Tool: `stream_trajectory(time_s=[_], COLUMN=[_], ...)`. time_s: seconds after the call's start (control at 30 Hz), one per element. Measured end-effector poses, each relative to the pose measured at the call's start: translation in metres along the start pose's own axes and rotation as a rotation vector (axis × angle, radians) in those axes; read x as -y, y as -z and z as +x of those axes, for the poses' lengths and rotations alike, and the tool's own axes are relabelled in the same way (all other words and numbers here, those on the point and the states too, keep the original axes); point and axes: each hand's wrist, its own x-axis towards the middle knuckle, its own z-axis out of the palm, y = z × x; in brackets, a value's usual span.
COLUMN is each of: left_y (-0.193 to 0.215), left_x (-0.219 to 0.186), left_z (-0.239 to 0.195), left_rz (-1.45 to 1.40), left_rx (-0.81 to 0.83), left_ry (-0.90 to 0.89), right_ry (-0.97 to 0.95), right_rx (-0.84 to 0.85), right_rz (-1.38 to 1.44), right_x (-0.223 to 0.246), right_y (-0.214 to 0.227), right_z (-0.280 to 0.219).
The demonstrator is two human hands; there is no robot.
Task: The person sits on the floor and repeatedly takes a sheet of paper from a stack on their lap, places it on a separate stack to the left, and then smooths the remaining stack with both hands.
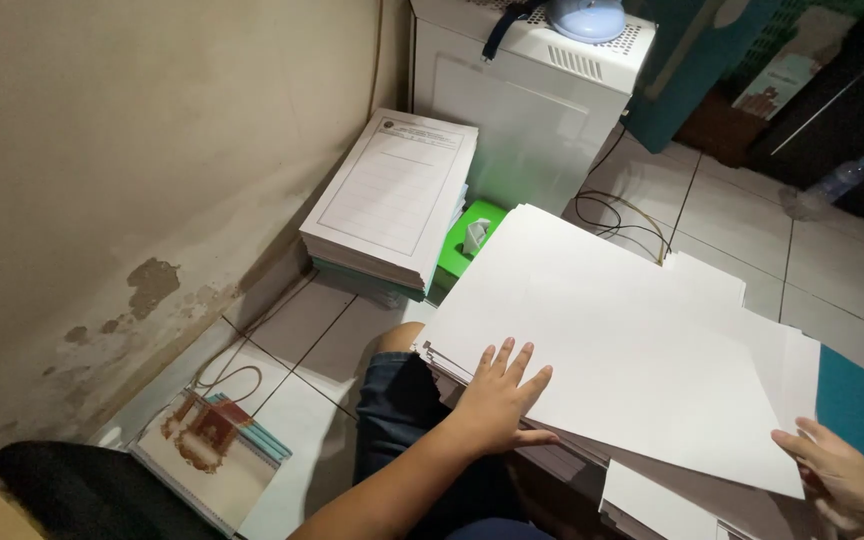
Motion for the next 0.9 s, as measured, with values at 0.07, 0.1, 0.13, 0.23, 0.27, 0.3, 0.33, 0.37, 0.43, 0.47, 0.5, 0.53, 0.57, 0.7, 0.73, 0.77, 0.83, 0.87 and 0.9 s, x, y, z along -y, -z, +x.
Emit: stream_trajectory(time_s=[0.07,0.1,0.13,0.23,0.27,0.3,0.33,0.37,0.43,0.47,0.5,0.53,0.57,0.7,0.73,0.77,0.83,0.87,0.9], left_y=[-0.006,-0.009,-0.012,-0.004,0.002,0.005,0.008,0.012,0.02,0.024,0.033,0.042,0.051,0.09,0.091,0.091,0.079,0.073,0.094], left_x=[0.006,0.01,0.014,0.018,0.018,0.018,0.018,0.018,0.019,0.019,0.019,0.019,0.019,0.023,0.029,0.035,0.063,0.077,0.077], left_z=[-0.004,-0.005,-0.007,-0.011,-0.011,-0.012,-0.013,-0.014,-0.014,-0.015,-0.014,-0.014,-0.013,-0.02,-0.021,-0.022,-0.024,-0.024,-0.031], left_rz=[-0.015,-0.019,0.018,0.03,0.006,0.006,-0.003,-0.013,-0.016,-0.021,-0.023,-0.013,-0.002,-0.132,-0.225,-0.318,-0.454,-0.591,-0.588], left_rx=[-0.099,-0.094,-0.087,-0.026,0.017,0.017,0.005,-0.007,-0.129,-0.246,-0.247,-0.397,-0.546,-0.766,-0.756,-0.742,-0.683,-0.622,-0.619], left_ry=[-0.072,-0.071,-0.089,-0.106,-0.101,-0.102,-0.115,-0.128,-0.124,-0.123,-0.118,-0.141,-0.164,-0.179,-0.094,-0.01,0.097,0.201,0.202], right_ry=[-0.025,-0.031,-0.03,-0.063,-0.088,-0.088,0.001,0.089,0.241,0.387,0.387,0.602,0.815,0.698,0.791,0.855,0.907,0.955,0.954], right_rx=[0.013,0.012,0.093,0.154,0.135,0.134,0.148,0.164,0.198,0.234,0.236,0.306,0.392,0.632,0.385,0.137,0.124,0.108,0.11], right_rz=[0.226,0.223,0.203,0.229,0.262,0.263,0.286,0.305,0.406,0.512,0.507,0.617,0.736,0.856,0.542,0.226,0.034,-0.162,-0.158], right_x=[-0.043,-0.049,-0.055,-0.02,0.003,-0.02,-0.043,-0.065,-0.104,-0.124,-0.123,-0.124,-0.124,-0.01,0.009,0.027,0.056,0.071,0.075], right_y=[0.015,0.021,0.026,0.005,-0.008,0.008,0.023,0.039,0.065,0.077,0.077,0.077,0.076,-0.01,-0.037,-0.064,-0.11,-0.132,-0.153], right_z=[0.039,0.043,0.048,-0.02,-0.055,-0.023,0.009,0.041,0.114,0.149,0.16,0.17,0.181,0.053,0.03,0.008,-0.041,-0.067,-0.072])
